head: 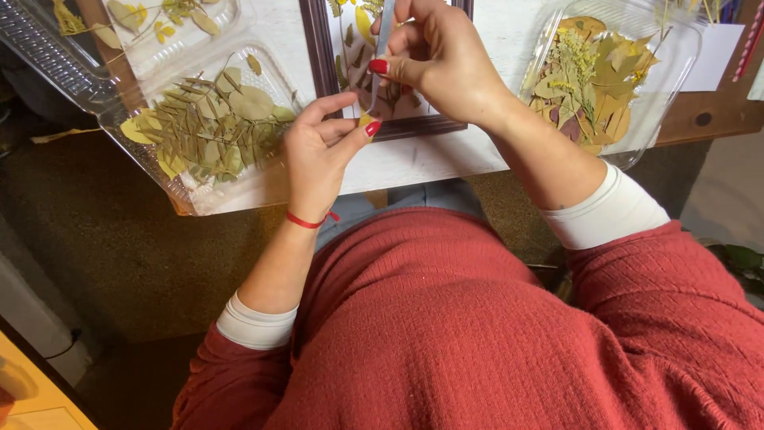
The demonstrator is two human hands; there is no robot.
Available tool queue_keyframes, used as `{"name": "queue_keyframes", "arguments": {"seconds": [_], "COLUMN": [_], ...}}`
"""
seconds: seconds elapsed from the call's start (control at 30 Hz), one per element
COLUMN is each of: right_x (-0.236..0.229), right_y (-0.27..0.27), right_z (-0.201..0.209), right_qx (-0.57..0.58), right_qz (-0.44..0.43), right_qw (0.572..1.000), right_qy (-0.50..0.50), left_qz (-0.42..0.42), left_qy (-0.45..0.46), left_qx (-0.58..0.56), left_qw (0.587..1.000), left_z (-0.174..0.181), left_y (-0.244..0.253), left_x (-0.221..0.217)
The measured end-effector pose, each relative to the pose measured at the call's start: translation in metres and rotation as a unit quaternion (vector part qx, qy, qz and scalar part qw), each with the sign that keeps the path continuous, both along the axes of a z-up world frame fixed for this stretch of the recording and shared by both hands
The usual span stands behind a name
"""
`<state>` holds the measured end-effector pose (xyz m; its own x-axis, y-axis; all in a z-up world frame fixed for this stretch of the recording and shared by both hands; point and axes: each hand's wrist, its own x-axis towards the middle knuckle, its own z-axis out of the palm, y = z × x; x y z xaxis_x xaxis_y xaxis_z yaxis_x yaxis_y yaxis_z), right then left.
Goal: Arranging and placing dried, pressed leaves and flowers into a picture frame using tweezers.
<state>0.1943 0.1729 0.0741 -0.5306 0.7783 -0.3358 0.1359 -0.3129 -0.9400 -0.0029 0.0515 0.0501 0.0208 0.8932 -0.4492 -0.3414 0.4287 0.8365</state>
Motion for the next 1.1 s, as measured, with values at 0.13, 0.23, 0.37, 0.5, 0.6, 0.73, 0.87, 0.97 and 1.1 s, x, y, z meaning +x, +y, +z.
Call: {"name": "queue_keyframes", "arguments": {"seconds": [0.13,0.23,0.37,0.5,0.6,0.73,0.87,0.97,1.1], "right_x": [0.006,0.018,0.015,0.004,-0.001,-0.003,-0.004,0.004,0.025], "right_y": [-0.002,-0.006,-0.018,-0.024,-0.026,-0.028,-0.029,-0.028,-0.022], "right_z": [-0.001,-0.007,-0.008,-0.013,-0.017,-0.022,-0.026,-0.035,-0.033], "right_qx": [0.002,0.037,0.103,0.129,0.151,0.174,0.171,0.143,0.090], "right_qz": [0.018,0.016,-0.019,-0.036,-0.018,-0.006,0.004,-0.011,-0.050], "right_qw": [1.000,0.999,0.992,0.980,0.974,0.975,0.975,0.984,0.991], "right_qy": [-0.016,0.035,-0.069,-0.144,-0.166,-0.138,-0.142,-0.109,-0.089], "left_qz": [0.014,0.036,0.068,0.078,0.087,0.091,0.095,0.106,0.116], "left_qy": [0.009,-0.002,-0.016,-0.032,-0.040,-0.057,-0.051,-0.090,-0.186], "left_qx": [-0.017,-0.035,-0.043,-0.065,-0.096,-0.092,-0.092,-0.100,-0.097], "left_qw": [1.000,0.999,0.997,0.994,0.991,0.990,0.990,0.985,0.971], "left_z": [-0.001,0.003,0.003,0.007,0.008,0.007,0.008,0.006,-0.001], "left_y": [-0.004,-0.008,-0.018,-0.026,-0.029,-0.030,-0.031,-0.032,-0.032], "left_x": [-0.003,-0.009,-0.020,-0.027,-0.027,-0.027,-0.024,-0.021,-0.016]}}
